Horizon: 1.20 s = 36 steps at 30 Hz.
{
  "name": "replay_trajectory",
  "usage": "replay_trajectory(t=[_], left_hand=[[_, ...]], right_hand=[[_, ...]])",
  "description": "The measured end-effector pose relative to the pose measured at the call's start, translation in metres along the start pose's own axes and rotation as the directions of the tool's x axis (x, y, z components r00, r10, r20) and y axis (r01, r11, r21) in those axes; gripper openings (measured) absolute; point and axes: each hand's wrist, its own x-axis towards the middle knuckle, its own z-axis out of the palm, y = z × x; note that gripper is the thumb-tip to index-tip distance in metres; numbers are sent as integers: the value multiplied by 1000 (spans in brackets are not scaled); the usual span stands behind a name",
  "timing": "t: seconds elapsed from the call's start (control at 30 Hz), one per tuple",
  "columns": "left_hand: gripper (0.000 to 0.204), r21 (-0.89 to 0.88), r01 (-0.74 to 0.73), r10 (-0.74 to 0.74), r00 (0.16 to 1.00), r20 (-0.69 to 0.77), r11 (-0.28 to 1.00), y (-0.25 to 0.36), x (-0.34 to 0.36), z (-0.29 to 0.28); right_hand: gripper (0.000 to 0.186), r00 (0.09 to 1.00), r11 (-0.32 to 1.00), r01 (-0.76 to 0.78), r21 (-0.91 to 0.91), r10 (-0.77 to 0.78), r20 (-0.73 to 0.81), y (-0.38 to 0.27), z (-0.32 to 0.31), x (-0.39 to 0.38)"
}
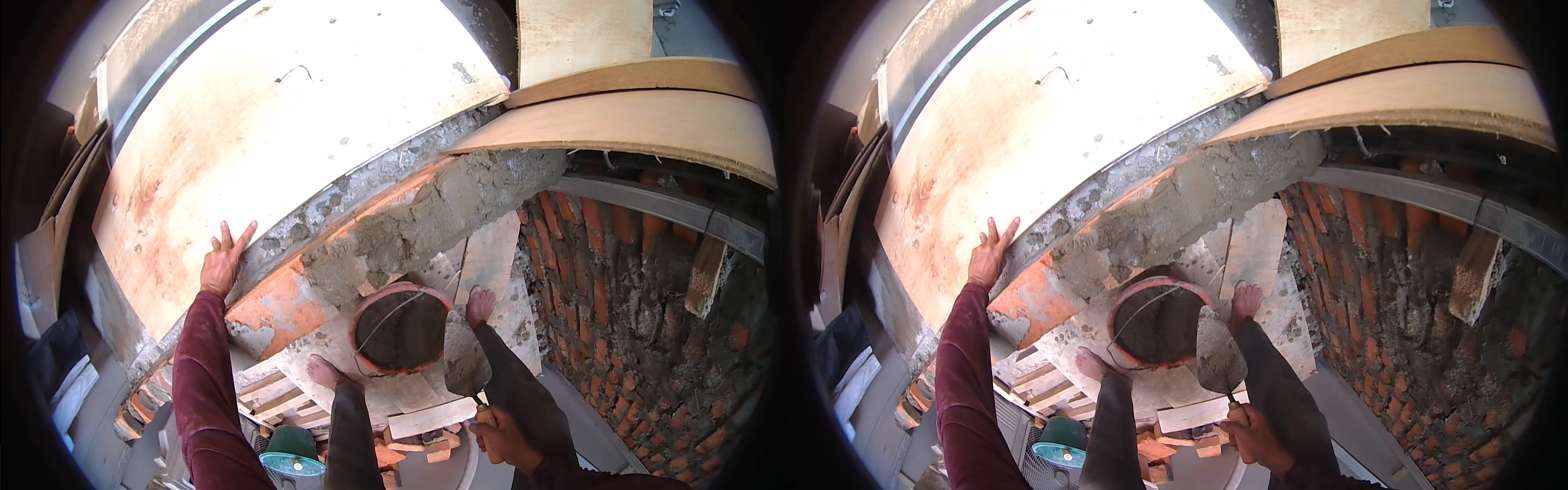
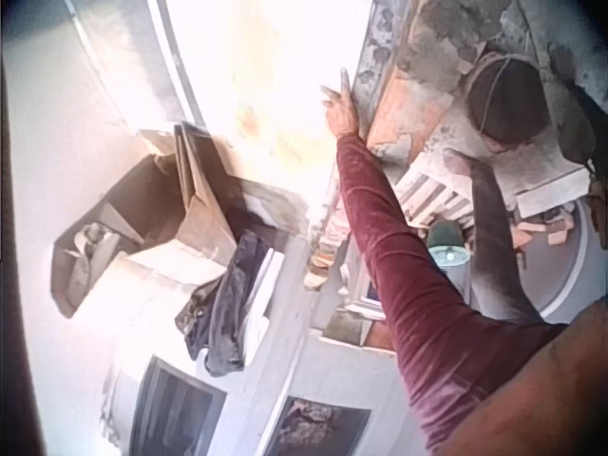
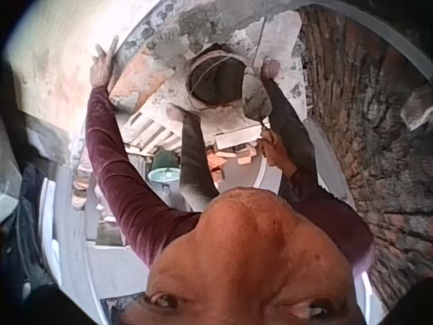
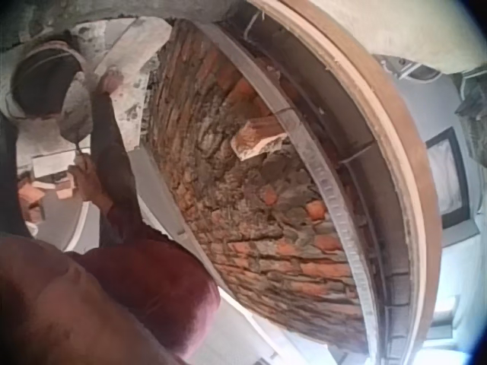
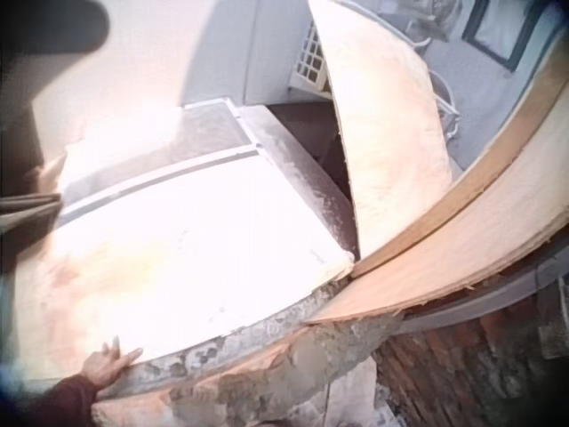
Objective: The person builds a brick wall by using a trowel to apply mortar onto existing bricks and placing new bricks on top.
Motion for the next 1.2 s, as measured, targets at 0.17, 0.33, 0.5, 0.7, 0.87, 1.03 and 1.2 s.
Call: replay_trajectory(t=[0.17, 0.33, 0.5, 0.7, 0.87, 1.03, 1.2], left_hand=[[90, -7, 22, -22, 1000, -16, 1000, -18, -16, 21], [83, -60, 29, -28, 999, 24, 998, -27, -35, 21], [80, -82, -80, 81, 997, 10, 993, -1, -20, -1], [79, -116, -115, 135, 974, 180, 987, -5, -34, -20], [74, -493, -73, 15, 993, -119, 867, -54, -54, -27], [93, -642, 691, -862, 499, 92, 332, -207, -171, 148], [136, -387, 918, -831, 281, 480, 87, -272, -314, 302]], right_hand=[[24, 1000, 1000, -11, 2, 11, 27, 0, -3, 3], [24, 999, 994, -50, 95, 48, 24, 0, -2, 4], [27, 998, 997, -61, -44, 61, -14, 4, -7, 8], [23, 998, 997, -58, -49, 58, -16, 9, 9, 12], [14, 999, 994, -37, -107, 32, -43, 17, 19, 13], [9, 995, 987, 0, -161, -17, -100, 19, 28, 18], [14, 972, 970, 9, -242, -66, -228, 11, 54, 17]])
